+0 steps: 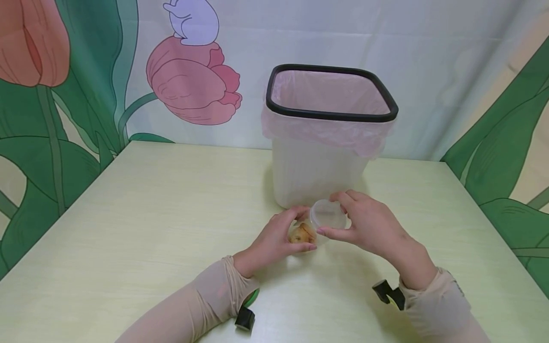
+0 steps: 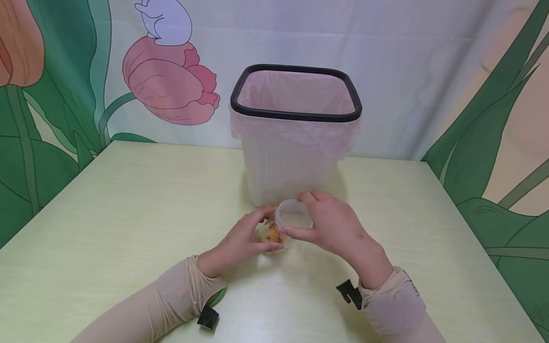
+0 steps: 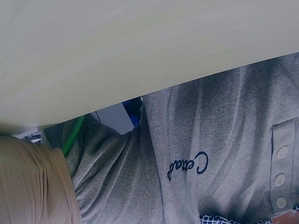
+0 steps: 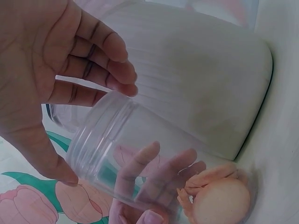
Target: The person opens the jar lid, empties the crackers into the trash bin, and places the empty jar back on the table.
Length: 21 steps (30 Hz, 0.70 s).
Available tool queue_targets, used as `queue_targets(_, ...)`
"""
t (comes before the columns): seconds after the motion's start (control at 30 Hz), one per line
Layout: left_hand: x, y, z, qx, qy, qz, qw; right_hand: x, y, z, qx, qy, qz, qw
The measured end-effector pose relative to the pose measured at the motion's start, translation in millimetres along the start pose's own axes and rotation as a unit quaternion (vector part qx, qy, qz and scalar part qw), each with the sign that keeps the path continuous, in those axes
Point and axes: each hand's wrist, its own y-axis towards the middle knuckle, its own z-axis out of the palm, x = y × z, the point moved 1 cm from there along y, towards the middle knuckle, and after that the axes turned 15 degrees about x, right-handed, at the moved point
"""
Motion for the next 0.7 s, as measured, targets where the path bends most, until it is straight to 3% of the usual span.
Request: queue_targets(0.7, 1.0, 0.5, -0.1, 0.007, -0.014, 0.004, 0.9999, -3.5, -1.7, -4.4, 0.017, 0.011, -0.047, 0.999)
